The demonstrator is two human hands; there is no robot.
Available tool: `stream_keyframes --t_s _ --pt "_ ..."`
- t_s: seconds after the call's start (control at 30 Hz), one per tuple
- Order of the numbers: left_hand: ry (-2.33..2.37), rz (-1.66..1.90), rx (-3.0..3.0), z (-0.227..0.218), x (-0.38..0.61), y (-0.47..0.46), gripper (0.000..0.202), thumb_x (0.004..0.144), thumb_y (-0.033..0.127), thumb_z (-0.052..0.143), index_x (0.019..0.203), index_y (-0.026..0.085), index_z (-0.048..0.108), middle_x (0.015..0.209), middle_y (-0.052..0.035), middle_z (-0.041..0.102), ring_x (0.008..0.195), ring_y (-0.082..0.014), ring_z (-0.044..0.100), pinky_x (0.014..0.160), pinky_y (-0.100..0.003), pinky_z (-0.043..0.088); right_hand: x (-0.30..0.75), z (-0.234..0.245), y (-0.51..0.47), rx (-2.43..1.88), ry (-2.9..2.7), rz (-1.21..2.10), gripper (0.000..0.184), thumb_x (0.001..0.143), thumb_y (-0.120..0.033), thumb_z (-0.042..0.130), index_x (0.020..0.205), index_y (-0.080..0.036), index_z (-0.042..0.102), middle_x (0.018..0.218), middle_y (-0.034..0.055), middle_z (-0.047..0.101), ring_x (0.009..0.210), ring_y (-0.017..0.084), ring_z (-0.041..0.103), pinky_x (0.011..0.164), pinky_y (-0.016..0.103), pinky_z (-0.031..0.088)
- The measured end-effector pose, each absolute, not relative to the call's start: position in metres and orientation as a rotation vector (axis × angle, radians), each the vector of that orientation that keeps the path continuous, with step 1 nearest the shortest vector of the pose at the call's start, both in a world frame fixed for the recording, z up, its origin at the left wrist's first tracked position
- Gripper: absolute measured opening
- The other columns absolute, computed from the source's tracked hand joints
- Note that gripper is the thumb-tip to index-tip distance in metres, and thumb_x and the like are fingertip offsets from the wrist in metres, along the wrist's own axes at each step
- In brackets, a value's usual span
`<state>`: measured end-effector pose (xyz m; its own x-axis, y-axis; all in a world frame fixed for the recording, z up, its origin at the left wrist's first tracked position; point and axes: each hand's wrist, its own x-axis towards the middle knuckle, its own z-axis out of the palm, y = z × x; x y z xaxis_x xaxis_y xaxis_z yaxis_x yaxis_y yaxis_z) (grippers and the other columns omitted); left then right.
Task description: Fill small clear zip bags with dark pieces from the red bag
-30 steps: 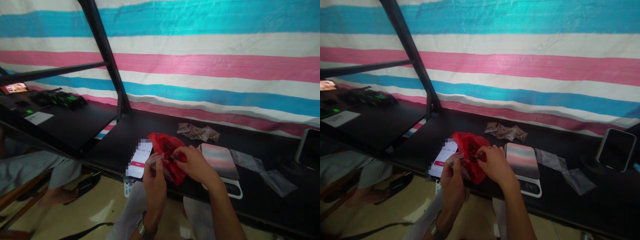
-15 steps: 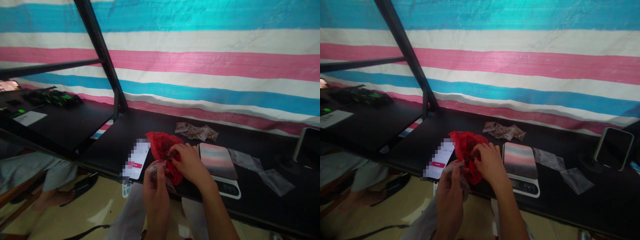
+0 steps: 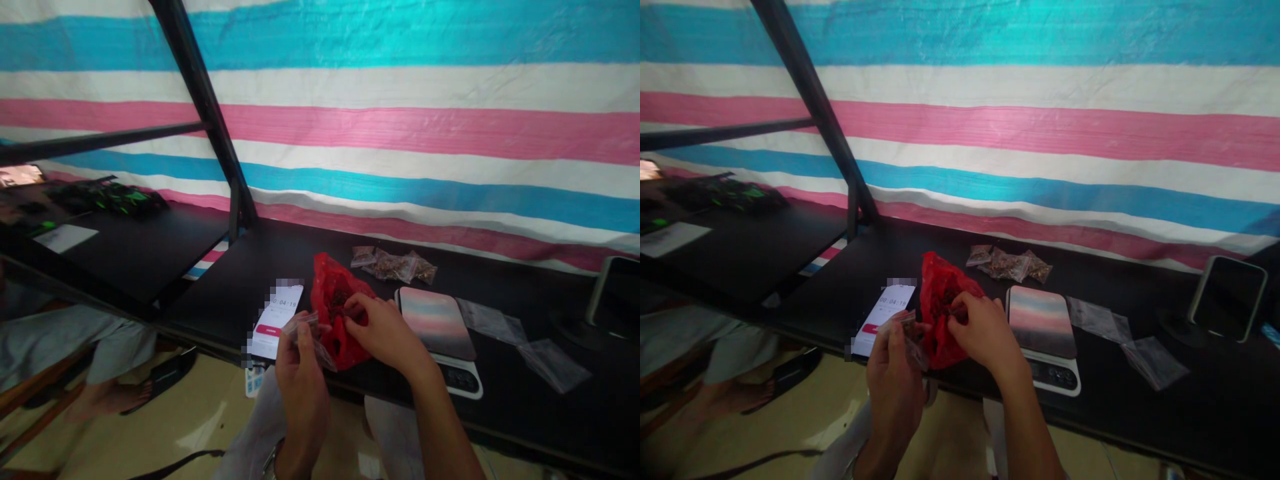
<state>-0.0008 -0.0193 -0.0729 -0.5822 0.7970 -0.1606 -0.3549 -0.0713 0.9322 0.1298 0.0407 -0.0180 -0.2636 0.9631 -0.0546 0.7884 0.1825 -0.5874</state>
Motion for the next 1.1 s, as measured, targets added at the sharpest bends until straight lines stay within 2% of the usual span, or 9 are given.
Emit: stream_keyframes --t_s 0.27,0.47,0.57,0.7,0.8,0.93,1.1 --pt "1.371 1.817 0.559 -0.078 -0.006 -0.009 0.053 0.090 0.068 0.071 0.115 0.021 0.071 0.088 -0.0007 0.076 0.081 -0.0160 0.072 0.077 -0.028 0.057 0.124 -0.017 0.039 -1.599 -2.030 0.831 0.018 0.091 -0.021 0.067 0.106 -0.025 0.075 0.102 0.0015 0.084 0.102 0.024 0.077 0.098 0.040 0.044" --pt "1.379 1.842 0.584 -0.078 -0.006 -0.007 0.052 0.091 0.067 0.070 0.116 0.021 0.071 0.088 -0.0004 0.076 0.080 -0.0160 0.072 0.077 -0.029 0.058 0.125 -0.029 0.045 -1.579 -1.869 0.969 0.016 0.087 -0.021 0.067 0.101 -0.024 0.074 0.096 0.0020 0.083 0.092 0.022 0.077 0.085 0.034 0.051" --pt "1.443 1.837 0.657 -0.074 -0.009 -0.006 0.052 0.089 0.064 0.074 0.117 0.020 0.070 0.093 -0.0031 0.078 0.087 -0.0189 0.074 0.083 -0.032 0.059 0.131 -0.035 0.049 -1.589 -1.747 0.983 0.016 0.087 -0.024 0.066 0.103 -0.024 0.072 0.092 0.0021 0.080 0.087 0.021 0.075 0.080 0.033 0.053" --pt "1.507 1.749 0.931 -0.073 -0.015 -0.004 0.049 0.082 0.050 0.084 0.120 0.021 0.072 0.115 -0.0070 0.078 0.105 -0.0233 0.074 0.096 -0.037 0.058 0.140 -0.034 0.053 -1.446 -1.583 1.164 0.017 0.088 -0.029 0.065 0.103 -0.022 0.069 0.092 0.0037 0.079 0.087 0.020 0.075 0.079 0.032 0.055" --pt "1.540 1.666 1.060 -0.076 -0.015 -0.003 0.049 0.078 0.044 0.086 0.121 0.023 0.074 0.117 -0.0071 0.079 0.108 -0.0256 0.073 0.100 -0.040 0.057 0.145 -0.025 0.052 -1.333 -1.469 1.224 0.022 0.087 -0.035 0.067 0.105 -0.022 0.067 0.098 0.0057 0.080 0.093 0.022 0.076 0.082 0.034 0.056" --pt "1.493 1.601 1.062 -0.081 -0.009 -0.001 0.050 0.079 0.043 0.085 0.124 0.024 0.073 0.120 -0.0067 0.079 0.108 -0.0257 0.074 0.097 -0.040 0.059 0.145 -0.010 0.045 -1.245 -1.450 1.167 0.026 0.086 -0.036 0.068 0.109 -0.023 0.067 0.106 0.0052 0.081 0.097 0.022 0.075 0.084 0.035 0.055" --pt "1.443 1.619 1.098 -0.084 -0.002 0.001 0.049 0.080 0.040 0.086 0.125 0.026 0.072 0.125 -0.0070 0.076 0.113 -0.0255 0.073 0.100 -0.040 0.058 0.135 0.004 0.031 -1.307 -1.758 0.764 0.024 0.085 -0.019 0.067 0.107 -0.027 0.071 0.110 0.0022 0.079 0.103 0.025 0.069 0.096 0.044 0.048"
